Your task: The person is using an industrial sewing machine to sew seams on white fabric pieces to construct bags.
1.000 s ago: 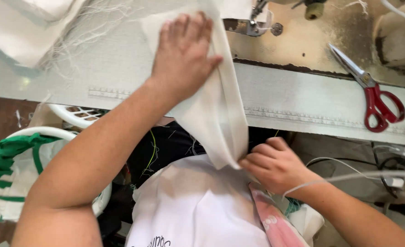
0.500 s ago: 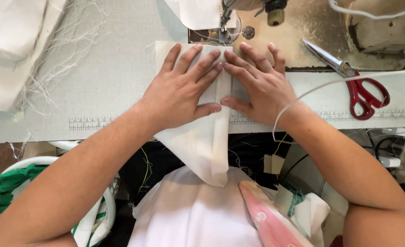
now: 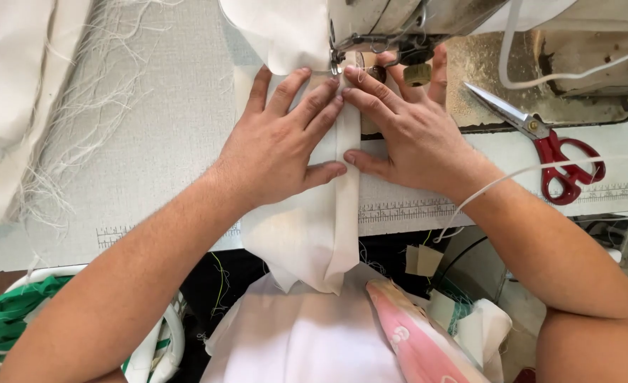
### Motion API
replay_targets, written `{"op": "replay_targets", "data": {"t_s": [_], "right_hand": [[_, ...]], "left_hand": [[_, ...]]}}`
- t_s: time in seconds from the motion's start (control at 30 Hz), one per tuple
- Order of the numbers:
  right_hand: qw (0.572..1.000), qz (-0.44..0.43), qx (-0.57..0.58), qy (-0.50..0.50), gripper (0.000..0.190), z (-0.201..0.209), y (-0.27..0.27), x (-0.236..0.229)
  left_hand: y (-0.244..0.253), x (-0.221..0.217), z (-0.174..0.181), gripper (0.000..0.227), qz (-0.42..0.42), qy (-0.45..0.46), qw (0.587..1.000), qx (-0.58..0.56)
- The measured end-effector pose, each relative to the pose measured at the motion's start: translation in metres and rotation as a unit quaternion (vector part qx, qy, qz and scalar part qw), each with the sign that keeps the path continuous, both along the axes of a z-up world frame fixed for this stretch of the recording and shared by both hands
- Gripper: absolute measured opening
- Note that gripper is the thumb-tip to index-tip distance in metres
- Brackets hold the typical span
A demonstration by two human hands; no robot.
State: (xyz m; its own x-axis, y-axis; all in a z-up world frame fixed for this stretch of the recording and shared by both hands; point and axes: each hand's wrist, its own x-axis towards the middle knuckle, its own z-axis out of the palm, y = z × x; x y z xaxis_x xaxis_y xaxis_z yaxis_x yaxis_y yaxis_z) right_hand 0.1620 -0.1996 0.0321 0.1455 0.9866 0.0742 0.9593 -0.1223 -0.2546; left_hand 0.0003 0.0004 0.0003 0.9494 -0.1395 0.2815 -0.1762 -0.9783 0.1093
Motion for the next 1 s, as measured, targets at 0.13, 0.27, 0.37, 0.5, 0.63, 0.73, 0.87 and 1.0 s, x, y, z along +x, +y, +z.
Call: {"op": "replay_targets", "data": {"t_s": [0.13, 0.27, 0.37, 0.5, 0.63, 0.73, 0.87, 1.0], "right_hand": [[1.0, -0.002, -0.004, 0.007, 0.075, 0.0, 0.002, 0.001], [1.0, 0.008, 0.021, -0.004, 0.075, -0.003, 0.002, 0.0], [1.0, 0.005, 0.023, -0.006, 0.078, -0.004, 0.001, 0.0], [1.0, 0.0, 0.015, -0.004, 0.08, -0.005, 0.001, 0.003], [1.0, -0.013, 0.018, -0.012, 0.077, -0.004, 0.008, 0.01], [1.0, -0.019, -0.02, 0.009, 0.08, 0.0, 0.014, 0.013], [0.998, -0.025, -0.039, 0.05, 0.086, 0.023, -0.016, 0.01], [0.859, -0.336, 0.188, 0.337, 0.042, 0.0, -0.181, 0.052]], "left_hand": [[0.001, 0.001, 0.001, 0.085, 0.0, 0.009, 1.0, -0.014], [0.002, -0.001, 0.0, 0.08, -0.006, -0.028, 0.999, -0.015], [0.001, -0.001, 0.001, 0.083, -0.007, -0.018, 1.0, -0.016], [0.002, 0.001, 0.003, 0.083, -0.007, -0.02, 1.0, -0.022], [0.012, 0.01, 0.001, 0.087, -0.014, 0.003, 1.0, -0.027], [0.021, 0.019, 0.001, 0.089, -0.031, 0.025, 0.999, -0.019], [-0.03, -0.031, 0.028, 0.084, 0.015, 0.034, 0.993, 0.112], [-0.111, -0.133, 0.024, 0.021, 0.013, -0.07, 0.981, -0.179]]}}
